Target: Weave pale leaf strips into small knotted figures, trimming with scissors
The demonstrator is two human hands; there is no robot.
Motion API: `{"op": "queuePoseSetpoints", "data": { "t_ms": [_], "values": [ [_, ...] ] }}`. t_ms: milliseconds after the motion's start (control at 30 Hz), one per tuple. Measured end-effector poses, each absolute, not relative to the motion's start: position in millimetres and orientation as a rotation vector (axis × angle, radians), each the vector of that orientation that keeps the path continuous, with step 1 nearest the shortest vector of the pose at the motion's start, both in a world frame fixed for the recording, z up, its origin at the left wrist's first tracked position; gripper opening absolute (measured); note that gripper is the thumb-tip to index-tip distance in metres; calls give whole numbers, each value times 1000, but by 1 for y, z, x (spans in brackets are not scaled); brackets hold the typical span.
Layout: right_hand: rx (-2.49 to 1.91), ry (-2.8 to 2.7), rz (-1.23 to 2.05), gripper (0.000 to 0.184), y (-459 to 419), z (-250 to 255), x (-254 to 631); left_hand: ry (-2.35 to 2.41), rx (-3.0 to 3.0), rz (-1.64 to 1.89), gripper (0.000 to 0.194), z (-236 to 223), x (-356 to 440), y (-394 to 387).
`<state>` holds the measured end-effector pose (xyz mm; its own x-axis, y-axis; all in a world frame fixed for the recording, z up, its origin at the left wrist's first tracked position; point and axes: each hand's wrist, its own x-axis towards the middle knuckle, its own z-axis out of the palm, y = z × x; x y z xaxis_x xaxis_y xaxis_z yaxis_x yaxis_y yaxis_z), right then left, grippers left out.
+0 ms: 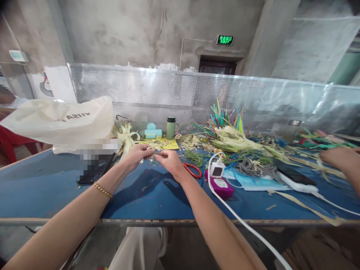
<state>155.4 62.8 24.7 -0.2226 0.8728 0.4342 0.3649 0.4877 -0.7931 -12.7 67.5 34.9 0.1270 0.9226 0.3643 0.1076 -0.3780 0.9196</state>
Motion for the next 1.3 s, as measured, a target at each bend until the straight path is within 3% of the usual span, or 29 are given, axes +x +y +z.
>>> {"op": "queuePoseSetpoints", "data": {
  "t_ms": [400,633,1100,1300],
  "values": [
    [-1208,-1765,399,10,67,32,171,1160,1729,1224,29,34,-23,74],
    [-971,-1660,696,31,61,32,159,1034,1782,1198,33,31,-10,67],
    [-1023,-1459,933,29,53,39,154,907,1708,1065,29,32,-9,61],
    [-1088,-1378,844,37,64,37,159,937,1583,1083,32,29,-10,65]
  ]
}}
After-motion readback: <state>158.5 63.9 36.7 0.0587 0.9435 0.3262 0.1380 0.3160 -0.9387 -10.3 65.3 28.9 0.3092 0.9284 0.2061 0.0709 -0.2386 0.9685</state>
